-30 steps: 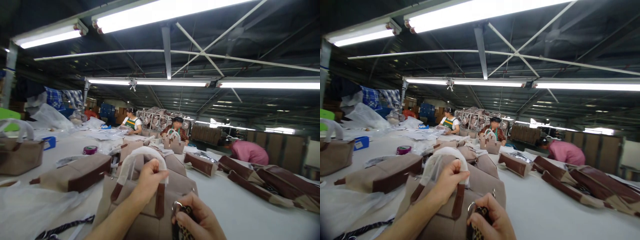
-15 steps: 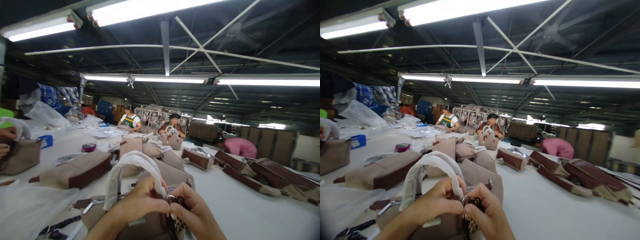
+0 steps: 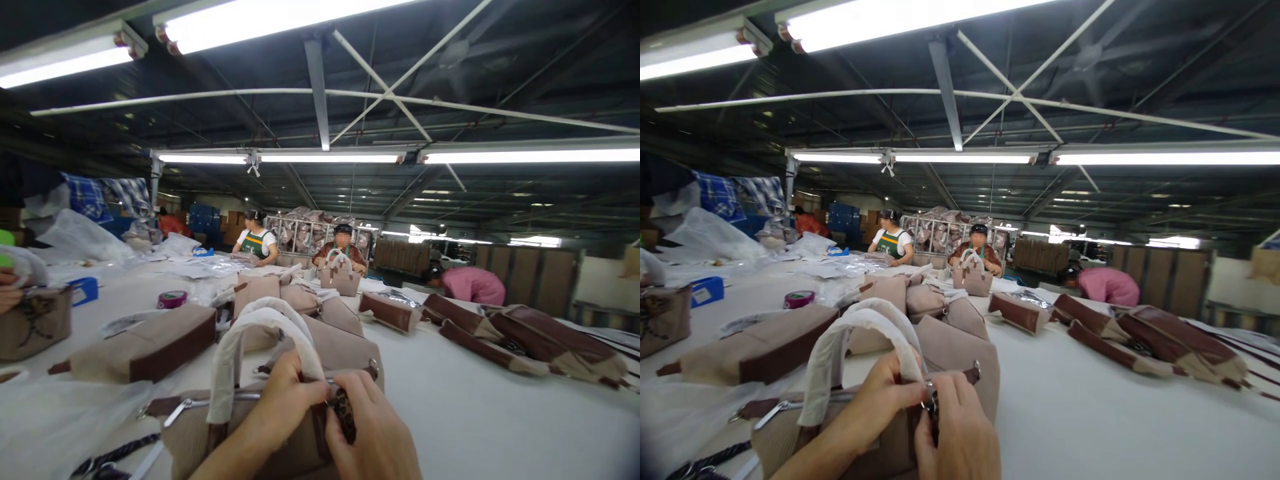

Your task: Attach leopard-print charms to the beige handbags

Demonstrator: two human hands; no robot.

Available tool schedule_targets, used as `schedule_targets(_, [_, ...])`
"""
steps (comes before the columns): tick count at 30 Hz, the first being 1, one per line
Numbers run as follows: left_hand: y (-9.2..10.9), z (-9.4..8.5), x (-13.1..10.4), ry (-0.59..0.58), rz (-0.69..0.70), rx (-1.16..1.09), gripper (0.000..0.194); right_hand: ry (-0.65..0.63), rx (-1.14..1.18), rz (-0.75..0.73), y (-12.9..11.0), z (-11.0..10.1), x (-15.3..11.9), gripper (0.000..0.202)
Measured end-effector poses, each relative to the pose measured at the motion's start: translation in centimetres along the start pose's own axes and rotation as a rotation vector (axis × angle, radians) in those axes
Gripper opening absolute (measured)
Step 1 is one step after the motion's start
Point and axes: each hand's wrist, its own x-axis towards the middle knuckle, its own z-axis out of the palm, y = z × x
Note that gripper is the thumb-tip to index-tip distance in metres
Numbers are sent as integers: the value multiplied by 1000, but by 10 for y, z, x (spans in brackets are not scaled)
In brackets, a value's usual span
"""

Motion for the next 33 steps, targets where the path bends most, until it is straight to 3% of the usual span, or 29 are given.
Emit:
schedule_targets(6, [3,1,0,-6,-4,-43,14,36,-73,-110,8,6,-1,17])
schedule_targets(11, [2,3,-1,10,-20,-68,12,159,-123,-308,24,15,-6,26])
schedule_targets(17, [-3,5,2,38,-38,-64,14,154,8,-302,25,20,-7,22])
schedule_targets(24, [1,4,0,35,-59,-20,14,60,67,-323,20,14,-3,23])
schedule_targets(30, [10,-8,3,-94,-117,28,22,-8,118,-341,22,9,-2,20])
schedule_targets(33, [18,-15,7,-94,-49,75,19,-48,152,-324,26,16,-6,21])
